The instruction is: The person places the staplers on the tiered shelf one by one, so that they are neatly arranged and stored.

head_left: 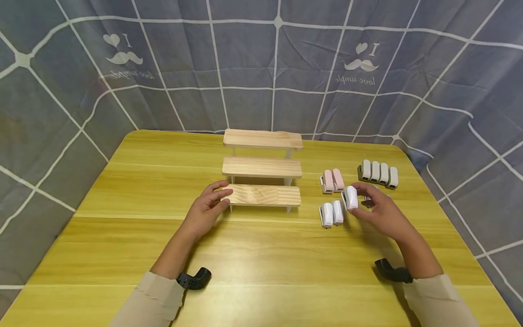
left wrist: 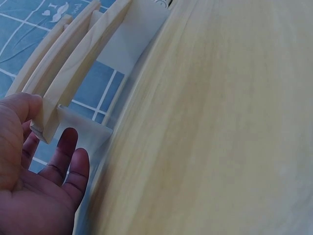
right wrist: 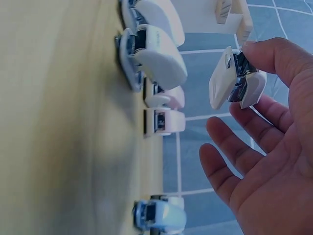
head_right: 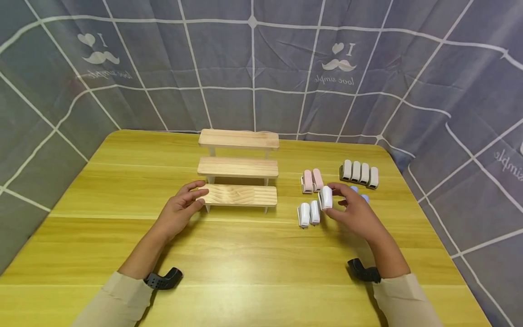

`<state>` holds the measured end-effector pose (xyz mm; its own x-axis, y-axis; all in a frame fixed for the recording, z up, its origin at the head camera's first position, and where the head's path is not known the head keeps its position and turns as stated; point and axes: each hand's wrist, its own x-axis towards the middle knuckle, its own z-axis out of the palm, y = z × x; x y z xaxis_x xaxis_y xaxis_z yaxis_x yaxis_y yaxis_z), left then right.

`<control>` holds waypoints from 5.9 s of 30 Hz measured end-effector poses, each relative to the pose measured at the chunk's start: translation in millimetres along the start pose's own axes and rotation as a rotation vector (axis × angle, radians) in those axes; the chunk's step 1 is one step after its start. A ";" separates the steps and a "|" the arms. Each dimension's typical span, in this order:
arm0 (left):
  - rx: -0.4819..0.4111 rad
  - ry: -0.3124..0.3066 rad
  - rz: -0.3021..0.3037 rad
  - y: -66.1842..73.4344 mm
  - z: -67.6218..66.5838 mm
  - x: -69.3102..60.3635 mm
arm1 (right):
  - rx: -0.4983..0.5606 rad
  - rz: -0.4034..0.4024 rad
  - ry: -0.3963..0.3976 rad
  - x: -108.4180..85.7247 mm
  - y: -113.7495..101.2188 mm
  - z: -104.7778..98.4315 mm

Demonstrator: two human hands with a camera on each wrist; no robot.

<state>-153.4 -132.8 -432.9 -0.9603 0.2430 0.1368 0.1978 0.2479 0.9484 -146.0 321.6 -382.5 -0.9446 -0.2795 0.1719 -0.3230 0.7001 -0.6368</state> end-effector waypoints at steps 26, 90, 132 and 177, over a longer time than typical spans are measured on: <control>0.006 0.011 0.018 -4.4 2.0 -1.0 | 0.150 -0.074 -0.059 54.8 -51.1 14.3; -0.004 0.040 0.010 0.4 1.3 3.6 | 0.089 -0.289 -0.077 172.9 -143.8 53.5; -0.011 0.032 -0.005 11.6 4.6 1.6 | 0.165 -0.273 -0.038 214.5 -178.2 101.3; -0.007 0.051 0.008 -0.5 6.0 3.4 | 0.149 -0.265 0.009 215.3 -172.9 107.9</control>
<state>-155.6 -126.5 -434.5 -0.9675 0.1965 0.1592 0.2047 0.2391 0.9492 -287.2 69.5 -316.5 -0.8295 -0.4333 0.3524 -0.5465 0.4995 -0.6721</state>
